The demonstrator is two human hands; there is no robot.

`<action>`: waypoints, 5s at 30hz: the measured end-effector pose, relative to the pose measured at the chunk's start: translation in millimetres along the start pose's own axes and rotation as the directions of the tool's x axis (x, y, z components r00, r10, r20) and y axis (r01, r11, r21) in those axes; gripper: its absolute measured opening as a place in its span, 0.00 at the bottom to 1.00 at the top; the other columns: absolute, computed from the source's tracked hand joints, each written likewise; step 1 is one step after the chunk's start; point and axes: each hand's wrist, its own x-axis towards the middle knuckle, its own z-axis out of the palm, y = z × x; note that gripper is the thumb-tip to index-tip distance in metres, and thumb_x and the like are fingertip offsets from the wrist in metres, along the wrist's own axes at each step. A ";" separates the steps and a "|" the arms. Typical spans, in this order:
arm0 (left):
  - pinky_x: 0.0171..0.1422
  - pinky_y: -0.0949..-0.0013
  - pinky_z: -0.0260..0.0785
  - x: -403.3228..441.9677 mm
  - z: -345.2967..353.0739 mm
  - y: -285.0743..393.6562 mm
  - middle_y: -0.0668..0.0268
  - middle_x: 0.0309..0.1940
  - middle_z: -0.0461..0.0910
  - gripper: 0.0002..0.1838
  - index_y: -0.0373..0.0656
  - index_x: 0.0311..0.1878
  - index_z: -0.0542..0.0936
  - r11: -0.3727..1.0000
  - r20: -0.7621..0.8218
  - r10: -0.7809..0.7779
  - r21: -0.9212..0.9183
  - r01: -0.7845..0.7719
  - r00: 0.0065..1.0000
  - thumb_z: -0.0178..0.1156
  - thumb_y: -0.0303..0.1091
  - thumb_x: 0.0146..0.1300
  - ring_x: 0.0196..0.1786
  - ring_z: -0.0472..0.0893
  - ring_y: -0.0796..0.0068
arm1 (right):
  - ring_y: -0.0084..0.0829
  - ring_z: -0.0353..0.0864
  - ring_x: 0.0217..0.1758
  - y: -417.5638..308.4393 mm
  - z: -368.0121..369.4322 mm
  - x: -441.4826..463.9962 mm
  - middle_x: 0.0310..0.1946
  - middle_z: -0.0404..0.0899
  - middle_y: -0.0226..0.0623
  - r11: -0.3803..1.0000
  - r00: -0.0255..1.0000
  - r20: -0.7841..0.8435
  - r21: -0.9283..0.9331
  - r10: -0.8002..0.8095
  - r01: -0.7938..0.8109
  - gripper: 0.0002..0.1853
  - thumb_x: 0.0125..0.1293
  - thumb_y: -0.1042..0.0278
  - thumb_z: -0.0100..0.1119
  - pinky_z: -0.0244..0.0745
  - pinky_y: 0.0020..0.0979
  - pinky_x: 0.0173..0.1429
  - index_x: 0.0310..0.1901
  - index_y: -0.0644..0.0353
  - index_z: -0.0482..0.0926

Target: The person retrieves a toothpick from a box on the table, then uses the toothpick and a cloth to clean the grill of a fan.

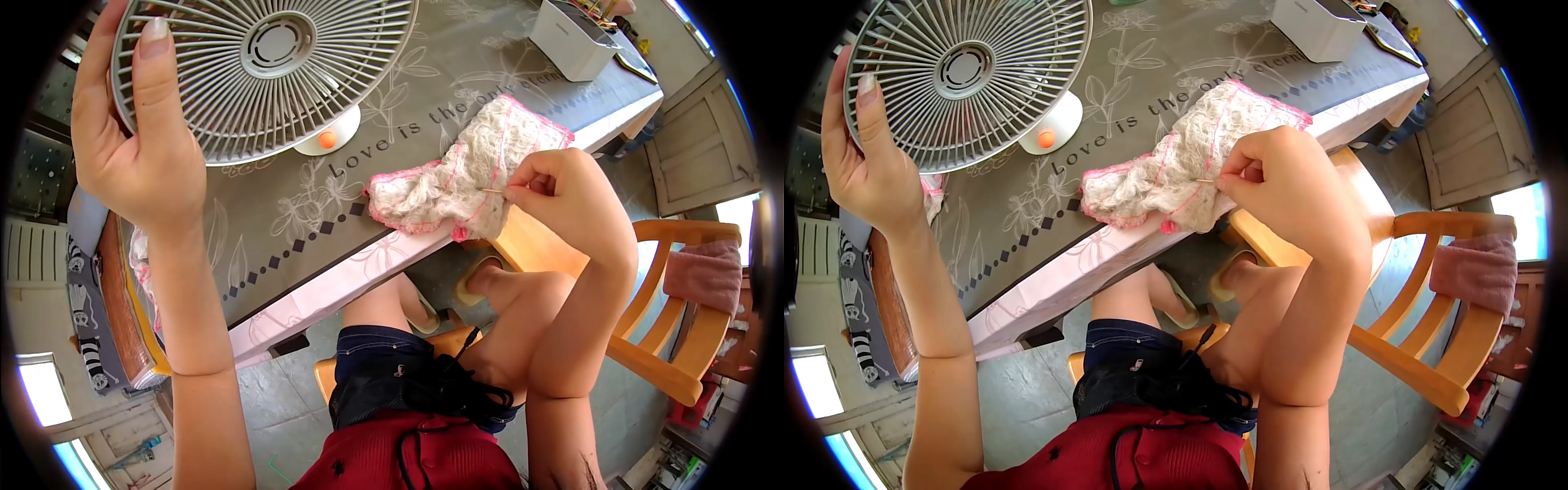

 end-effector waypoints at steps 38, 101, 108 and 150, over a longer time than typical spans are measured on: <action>0.55 0.66 0.71 -48.2 -27.2 47.9 0.57 0.61 0.70 0.28 0.36 0.57 0.76 0.960 0.010 0.158 0.232 -0.156 0.987 0.71 0.24 0.51 0.59 0.75 0.63 | 0.26 0.71 0.23 -16.3 22.1 19.3 0.21 0.76 0.38 0.951 0.966 -0.119 0.181 -0.230 0.249 0.06 0.55 0.74 0.67 0.68 0.29 0.30 0.33 0.66 0.83; 0.69 0.66 0.62 -69.0 -3.6 8.8 0.61 0.62 0.72 0.32 0.37 0.69 0.60 0.858 0.153 -0.456 -0.189 0.478 0.877 0.64 0.30 0.67 0.60 0.74 0.72 | 0.32 0.74 0.22 -77.4 93.2 42.1 0.25 0.77 0.39 0.696 0.665 -0.695 0.335 -0.272 0.635 0.07 0.60 0.78 0.62 0.68 0.31 0.28 0.41 0.63 0.82; 0.69 0.67 0.60 -68.7 -0.4 14.2 0.61 0.61 0.73 0.30 0.35 0.67 0.62 0.865 0.158 -0.444 -0.180 0.467 0.882 0.65 0.31 0.67 0.59 0.74 0.73 | 0.31 0.73 0.21 -79.1 98.7 41.8 0.24 0.76 0.38 0.710 0.619 -0.721 0.256 -0.312 0.656 0.09 0.57 0.82 0.64 0.68 0.29 0.27 0.40 0.63 0.81; 0.66 0.64 0.64 -70.5 -1.9 22.3 0.58 0.56 0.75 0.29 0.31 0.62 0.67 0.916 0.176 -0.369 -0.099 0.389 0.913 0.66 0.35 0.65 0.55 0.76 0.69 | 0.17 0.80 0.39 -69.1 100.1 47.9 0.36 0.83 0.32 0.041 0.919 -0.305 0.945 -0.248 0.325 0.09 0.72 0.76 0.54 0.78 0.22 0.42 0.50 0.68 0.79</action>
